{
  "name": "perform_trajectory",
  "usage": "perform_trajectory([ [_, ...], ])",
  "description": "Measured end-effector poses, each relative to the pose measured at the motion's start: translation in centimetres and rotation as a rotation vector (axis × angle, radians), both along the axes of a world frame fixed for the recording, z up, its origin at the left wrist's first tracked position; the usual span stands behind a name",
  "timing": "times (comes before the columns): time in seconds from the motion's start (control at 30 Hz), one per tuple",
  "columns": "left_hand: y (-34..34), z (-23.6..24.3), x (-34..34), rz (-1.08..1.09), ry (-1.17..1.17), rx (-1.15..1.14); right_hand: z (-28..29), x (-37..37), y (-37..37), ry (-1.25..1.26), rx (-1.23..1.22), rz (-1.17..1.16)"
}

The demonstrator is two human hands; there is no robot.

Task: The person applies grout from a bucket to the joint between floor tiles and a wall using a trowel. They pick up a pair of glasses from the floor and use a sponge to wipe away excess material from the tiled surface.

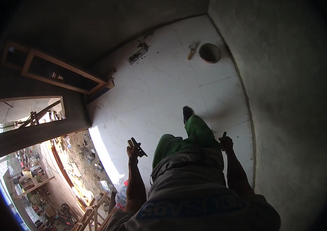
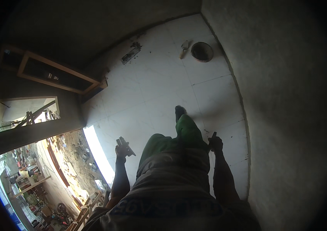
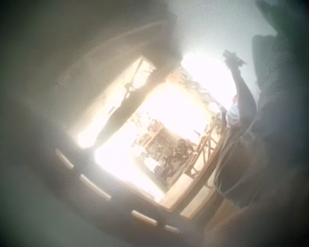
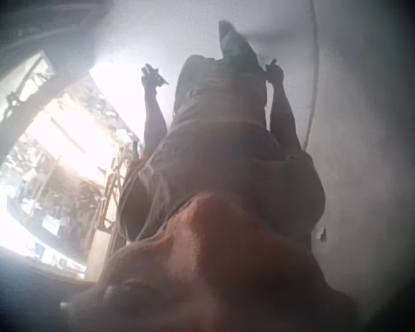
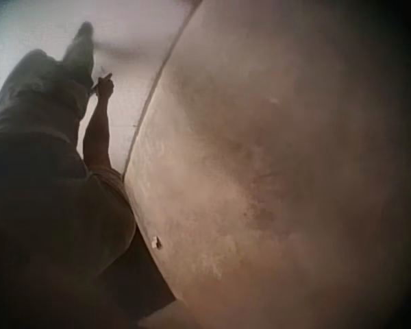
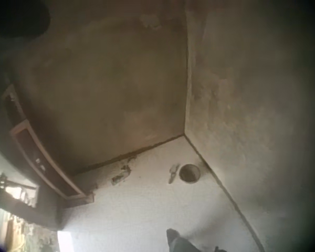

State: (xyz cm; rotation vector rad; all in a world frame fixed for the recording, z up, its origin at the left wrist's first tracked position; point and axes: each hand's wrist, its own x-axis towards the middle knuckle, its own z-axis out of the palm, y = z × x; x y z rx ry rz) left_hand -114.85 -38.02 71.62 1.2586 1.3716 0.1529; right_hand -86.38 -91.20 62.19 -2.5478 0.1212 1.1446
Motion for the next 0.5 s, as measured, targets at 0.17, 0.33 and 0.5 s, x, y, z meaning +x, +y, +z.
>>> perform_trajectory([
  [0.17,2.7,-3.4,7.8,-0.316,0.124,0.144,4.5,23.3,11.4,-0.421,0.139,-0.195],
  [0.33,10.3,-4.7,16.0,-0.395,0.417,-0.055,8.0,37.0,20.6,-0.589,0.214,-0.330],
  [0.5,24.2,-6.2,29.4,-0.524,0.488,-0.118,3.8,33.2,22.6,-0.425,-0.052,-0.505],
])
